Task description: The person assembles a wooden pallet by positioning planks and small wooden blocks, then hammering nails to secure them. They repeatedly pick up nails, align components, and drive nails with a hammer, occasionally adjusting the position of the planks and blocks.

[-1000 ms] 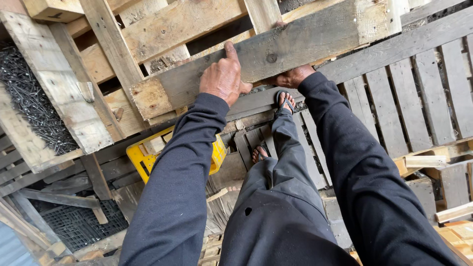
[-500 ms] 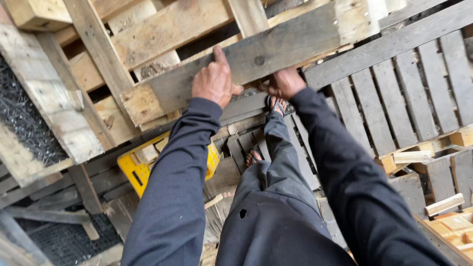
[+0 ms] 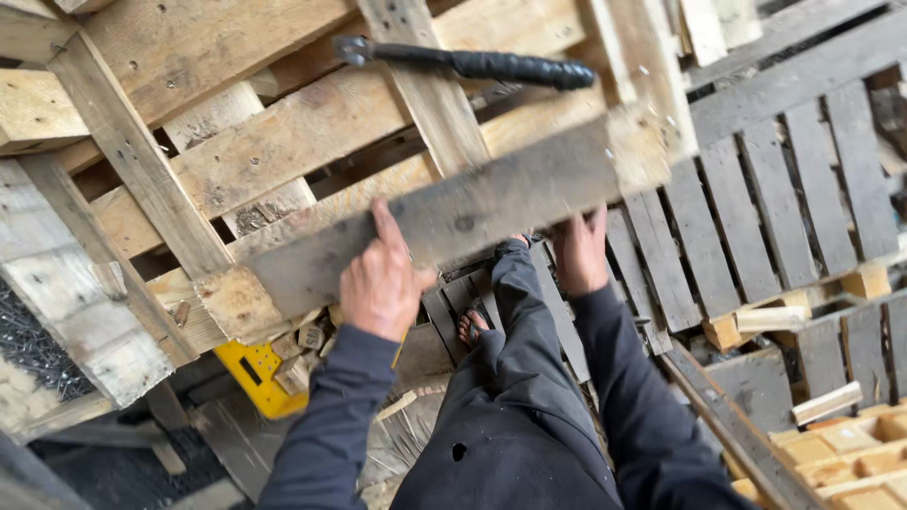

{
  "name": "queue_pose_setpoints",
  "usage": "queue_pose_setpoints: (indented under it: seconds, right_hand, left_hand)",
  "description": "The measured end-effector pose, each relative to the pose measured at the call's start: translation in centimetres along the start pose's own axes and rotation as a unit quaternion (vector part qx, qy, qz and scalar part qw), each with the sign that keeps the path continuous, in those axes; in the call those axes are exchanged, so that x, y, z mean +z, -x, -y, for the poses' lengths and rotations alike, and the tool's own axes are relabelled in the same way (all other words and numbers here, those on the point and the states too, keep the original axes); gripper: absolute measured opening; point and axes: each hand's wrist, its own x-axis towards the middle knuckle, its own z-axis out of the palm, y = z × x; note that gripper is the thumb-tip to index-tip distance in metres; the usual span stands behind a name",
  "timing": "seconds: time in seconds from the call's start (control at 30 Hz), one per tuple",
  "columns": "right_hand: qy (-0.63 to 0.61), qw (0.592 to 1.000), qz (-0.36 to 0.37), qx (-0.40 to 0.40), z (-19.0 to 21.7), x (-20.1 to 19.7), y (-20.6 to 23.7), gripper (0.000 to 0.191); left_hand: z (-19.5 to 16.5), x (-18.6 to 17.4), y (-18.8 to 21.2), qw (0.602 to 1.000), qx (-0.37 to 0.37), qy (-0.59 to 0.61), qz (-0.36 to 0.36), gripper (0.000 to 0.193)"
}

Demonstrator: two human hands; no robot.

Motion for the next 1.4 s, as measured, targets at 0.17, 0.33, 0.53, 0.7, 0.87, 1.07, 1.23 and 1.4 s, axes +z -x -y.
queue_pose_setpoints:
  seconds: [0.17,0.33,0.53,0.7,0.87,1.07,1.23,1.4]
  right_hand:
    - [-0.088,0.996,0.03,0.011,-3.5,0.2,0.4,0.035]
    - [-0.036,0.991,-0.022,0.125,-4.3,-4.2,1.0,0.034]
    - [0.144,0.975,0.079,0.149,-5.2,-10.9,3.0,0.025]
    - [0.092,0.971,0.093,0.2,-3.7,-10.2,4.2,0.028]
    - [-0.06,0.949,-0.023,0.31,-2.3,-6.3,5.2,0.046]
    - [0.07,0.967,0.09,0.227,-4.5,-6.4,6.8,0.036]
    - [0.336,0.921,0.134,0.145,-5.4,-7.7,5.9,0.028]
    - [0.489,0.839,0.207,0.116,-0.3,-4.5,2.6,0.018]
  left_hand:
    - [0.5,0.1,-1.1,0.999,-0.036,0.002,0.009,0.121]
    - [1.9,0.9,-0.9,0.999,-0.033,0.039,0.004,0.121]
    - [2.9,3.0,0.3,0.998,-0.016,0.057,-0.02,0.119]
    - [3.2,4.2,1.5,0.998,-0.018,0.052,-0.042,0.113]
    - [2.5,5.4,4.0,0.994,-0.095,-0.049,0.031,0.116]
    - [4.7,6.8,4.6,0.98,0.071,-0.179,0.053,0.09]
    - [4.5,6.2,4.7,0.987,0.045,-0.145,0.057,0.08]
    - [3.9,4.8,2.2,1.0,-0.004,-0.015,-0.022,0.109]
